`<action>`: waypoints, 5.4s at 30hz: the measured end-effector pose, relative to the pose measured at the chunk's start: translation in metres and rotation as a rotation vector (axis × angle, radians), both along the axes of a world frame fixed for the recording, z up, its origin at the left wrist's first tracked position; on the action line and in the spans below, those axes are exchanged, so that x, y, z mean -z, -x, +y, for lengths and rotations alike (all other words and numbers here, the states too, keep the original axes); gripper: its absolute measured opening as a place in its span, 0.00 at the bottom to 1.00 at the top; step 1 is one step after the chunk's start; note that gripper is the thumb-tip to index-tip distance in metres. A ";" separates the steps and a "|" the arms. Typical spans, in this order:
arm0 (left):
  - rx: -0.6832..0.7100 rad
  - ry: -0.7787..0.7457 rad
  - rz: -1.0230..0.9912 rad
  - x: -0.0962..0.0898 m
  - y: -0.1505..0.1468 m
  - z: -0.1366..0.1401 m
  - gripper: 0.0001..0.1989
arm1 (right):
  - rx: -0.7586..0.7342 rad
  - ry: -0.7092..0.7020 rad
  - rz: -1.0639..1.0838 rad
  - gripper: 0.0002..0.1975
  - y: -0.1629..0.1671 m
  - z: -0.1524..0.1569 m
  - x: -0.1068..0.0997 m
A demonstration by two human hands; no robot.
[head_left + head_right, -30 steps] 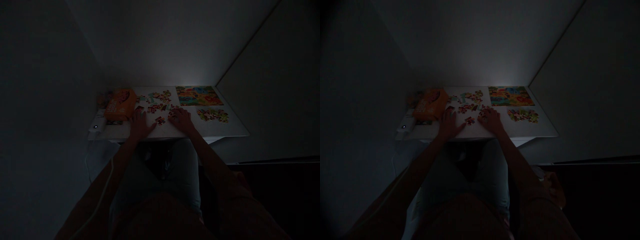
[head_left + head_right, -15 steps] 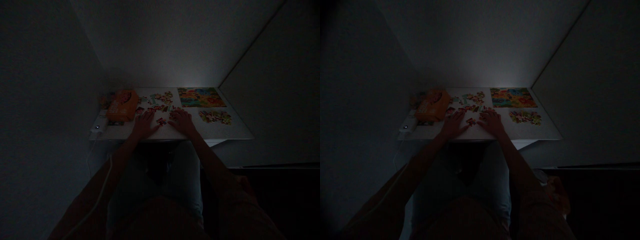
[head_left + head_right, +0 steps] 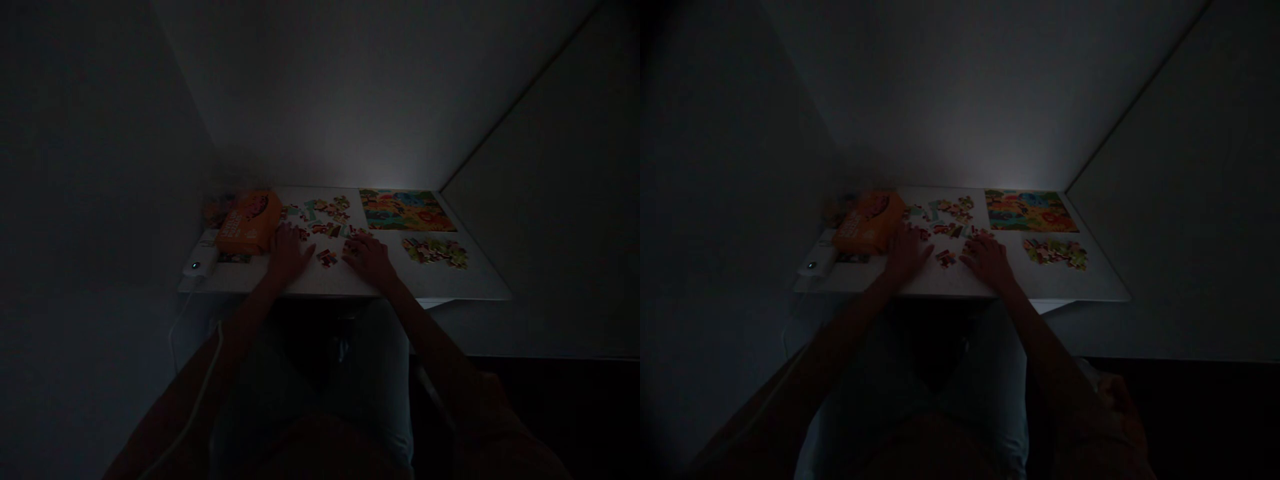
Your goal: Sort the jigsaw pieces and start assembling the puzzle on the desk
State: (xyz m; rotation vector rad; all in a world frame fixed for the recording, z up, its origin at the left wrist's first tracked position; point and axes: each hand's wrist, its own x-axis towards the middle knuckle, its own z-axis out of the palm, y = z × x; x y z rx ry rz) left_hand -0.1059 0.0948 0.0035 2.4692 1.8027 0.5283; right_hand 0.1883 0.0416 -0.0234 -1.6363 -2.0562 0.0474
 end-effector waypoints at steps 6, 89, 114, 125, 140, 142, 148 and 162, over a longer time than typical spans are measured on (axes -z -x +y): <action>-0.124 -0.018 -0.078 0.001 -0.020 0.055 0.47 | 0.042 0.021 0.006 0.28 -0.003 0.002 0.001; 0.426 0.032 0.058 -0.020 -0.029 0.109 0.23 | 0.045 0.056 -0.009 0.28 -0.002 0.000 -0.008; 0.235 0.032 0.103 -0.012 -0.023 0.105 0.28 | -0.004 0.218 -0.099 0.29 -0.034 0.158 -0.031; 0.235 0.030 0.091 -0.011 -0.023 0.106 0.27 | 0.051 0.226 -0.115 0.32 -0.013 0.175 -0.022; 0.244 0.047 0.080 -0.010 -0.021 0.109 0.28 | -0.139 0.235 -0.087 0.27 -0.016 0.170 -0.027; 0.247 0.049 0.084 -0.012 -0.021 0.108 0.28 | -0.147 0.240 -0.081 0.26 -0.020 0.166 -0.029; 0.270 0.094 0.117 -0.014 -0.021 0.108 0.29 | 0.023 0.116 -0.045 0.29 -0.037 0.170 -0.032; 0.300 0.127 0.144 -0.013 -0.024 0.106 0.29 | 0.106 0.203 -0.111 0.31 -0.036 0.182 -0.018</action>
